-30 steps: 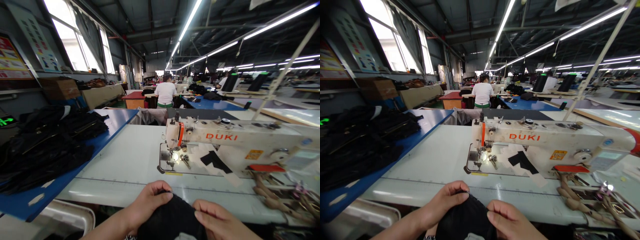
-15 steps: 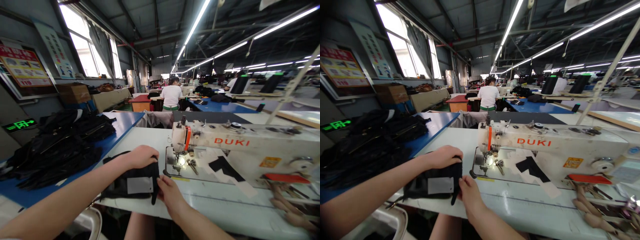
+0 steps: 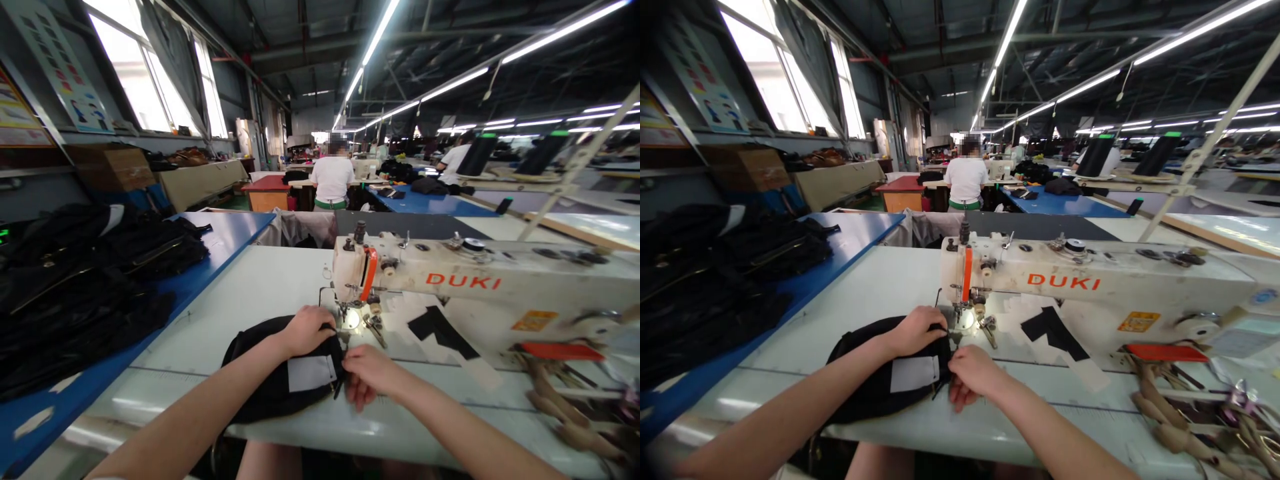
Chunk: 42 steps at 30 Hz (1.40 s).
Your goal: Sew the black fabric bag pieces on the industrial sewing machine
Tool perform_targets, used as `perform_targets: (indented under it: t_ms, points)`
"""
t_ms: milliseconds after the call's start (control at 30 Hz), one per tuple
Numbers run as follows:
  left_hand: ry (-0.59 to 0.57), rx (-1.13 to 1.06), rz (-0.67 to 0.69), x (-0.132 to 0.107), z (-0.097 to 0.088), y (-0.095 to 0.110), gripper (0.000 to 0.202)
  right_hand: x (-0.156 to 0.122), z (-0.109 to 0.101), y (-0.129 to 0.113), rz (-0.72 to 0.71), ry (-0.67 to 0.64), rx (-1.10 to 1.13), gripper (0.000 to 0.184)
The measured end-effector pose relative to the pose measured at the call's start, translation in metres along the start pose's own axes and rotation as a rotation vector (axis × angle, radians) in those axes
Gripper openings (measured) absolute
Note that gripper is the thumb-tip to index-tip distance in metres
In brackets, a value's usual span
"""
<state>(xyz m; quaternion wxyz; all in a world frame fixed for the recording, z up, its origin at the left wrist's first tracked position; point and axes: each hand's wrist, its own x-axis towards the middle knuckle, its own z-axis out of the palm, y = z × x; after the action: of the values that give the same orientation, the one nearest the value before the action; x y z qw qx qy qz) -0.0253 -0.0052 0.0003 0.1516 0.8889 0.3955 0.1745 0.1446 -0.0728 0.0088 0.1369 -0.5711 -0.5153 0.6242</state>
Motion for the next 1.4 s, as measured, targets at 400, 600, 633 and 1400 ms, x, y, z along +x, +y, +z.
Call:
perform_targets:
  t_ms: [400, 600, 633, 1400]
  points:
    - [-0.038, -0.041, -0.008, 0.015, 0.008, -0.006, 0.007, 0.002, -0.024, 0.015, -0.669, 0.386, -0.721, 0.009]
    - [-0.064, -0.126, 0.011, 0.020, 0.005, -0.011, 0.010, -0.004, -0.030, 0.028, -0.949, 0.310, -0.967, 0.030]
    - [-0.065, -0.141, 0.016, 0.021, 0.005, -0.011, 0.010, -0.004, -0.031, 0.028, -0.973, 0.305, -0.980, 0.032]
    - [-0.104, -0.624, -0.153, 0.074, 0.018, -0.046, 0.044, 0.027, -0.049, 0.026, -0.952, 0.397, -1.029, 0.025]
